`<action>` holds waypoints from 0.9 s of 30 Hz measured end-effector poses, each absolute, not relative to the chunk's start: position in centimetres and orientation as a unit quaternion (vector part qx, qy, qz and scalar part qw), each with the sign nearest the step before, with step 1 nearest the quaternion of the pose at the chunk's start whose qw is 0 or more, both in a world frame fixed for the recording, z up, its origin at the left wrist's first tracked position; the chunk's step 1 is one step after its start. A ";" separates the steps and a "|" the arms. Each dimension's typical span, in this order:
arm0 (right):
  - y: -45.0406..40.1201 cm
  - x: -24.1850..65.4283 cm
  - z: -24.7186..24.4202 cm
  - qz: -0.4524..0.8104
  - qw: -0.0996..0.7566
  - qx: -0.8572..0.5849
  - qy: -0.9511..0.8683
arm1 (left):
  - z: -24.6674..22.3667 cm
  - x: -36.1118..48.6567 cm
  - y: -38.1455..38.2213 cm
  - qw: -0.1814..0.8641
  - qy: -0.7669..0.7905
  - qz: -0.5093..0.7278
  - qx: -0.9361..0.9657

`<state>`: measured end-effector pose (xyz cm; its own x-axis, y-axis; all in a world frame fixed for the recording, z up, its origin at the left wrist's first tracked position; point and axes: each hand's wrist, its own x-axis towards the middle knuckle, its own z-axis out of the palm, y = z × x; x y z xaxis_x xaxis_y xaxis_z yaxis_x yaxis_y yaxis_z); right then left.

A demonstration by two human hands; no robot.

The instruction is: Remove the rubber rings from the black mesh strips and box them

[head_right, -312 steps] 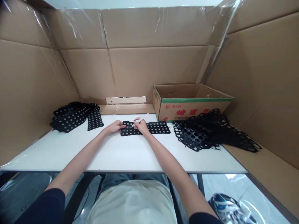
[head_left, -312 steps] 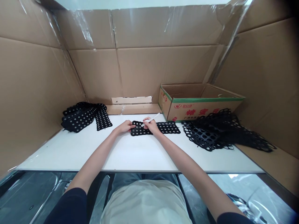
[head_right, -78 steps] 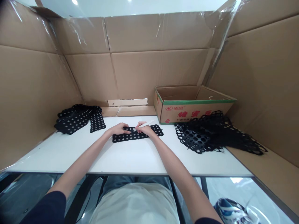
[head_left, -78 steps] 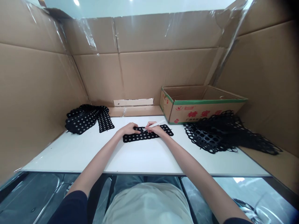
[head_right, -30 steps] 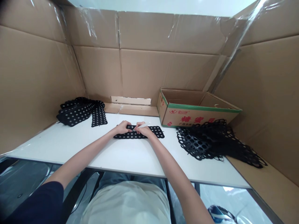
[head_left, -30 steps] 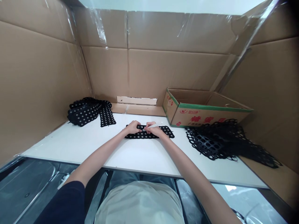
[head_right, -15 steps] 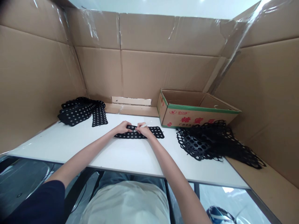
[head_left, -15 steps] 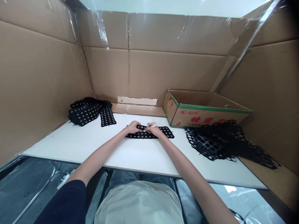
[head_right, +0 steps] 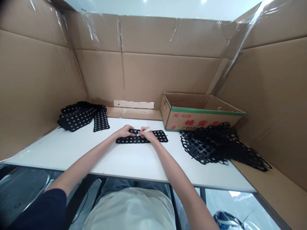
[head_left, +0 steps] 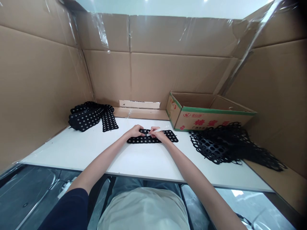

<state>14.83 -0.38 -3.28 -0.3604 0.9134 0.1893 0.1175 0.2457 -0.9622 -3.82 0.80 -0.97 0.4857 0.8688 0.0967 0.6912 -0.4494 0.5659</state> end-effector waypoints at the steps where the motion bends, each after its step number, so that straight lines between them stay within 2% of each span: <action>1: -0.5 15.0 -3.1 0.486 0.430 -0.379 -0.660 | -0.8 -3.9 0.8 0.230 0.472 0.187 0.830; 6: -0.7 16.4 -2.6 0.482 0.498 -0.361 -0.624 | 0.5 -4.3 0.3 0.196 0.470 0.122 0.852; 10: -0.7 16.8 -2.5 0.455 0.479 -0.368 -0.654 | 1.1 -4.3 -0.3 0.176 0.449 0.092 0.871; 18: -0.4 16.6 -2.8 0.455 0.430 -0.355 -0.694 | -0.3 -3.0 -0.5 0.139 0.483 0.172 0.847; 27: -0.3 16.7 -3.0 0.451 0.431 -0.361 -0.693 | -1.1 -3.4 0.5 0.259 0.437 0.234 0.829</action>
<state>16.69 -0.28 -2.97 -0.3676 0.8895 0.2715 0.1124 0.3323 -0.9365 -3.38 0.54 -1.06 0.5081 0.8458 0.1627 0.6032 -0.4843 0.6337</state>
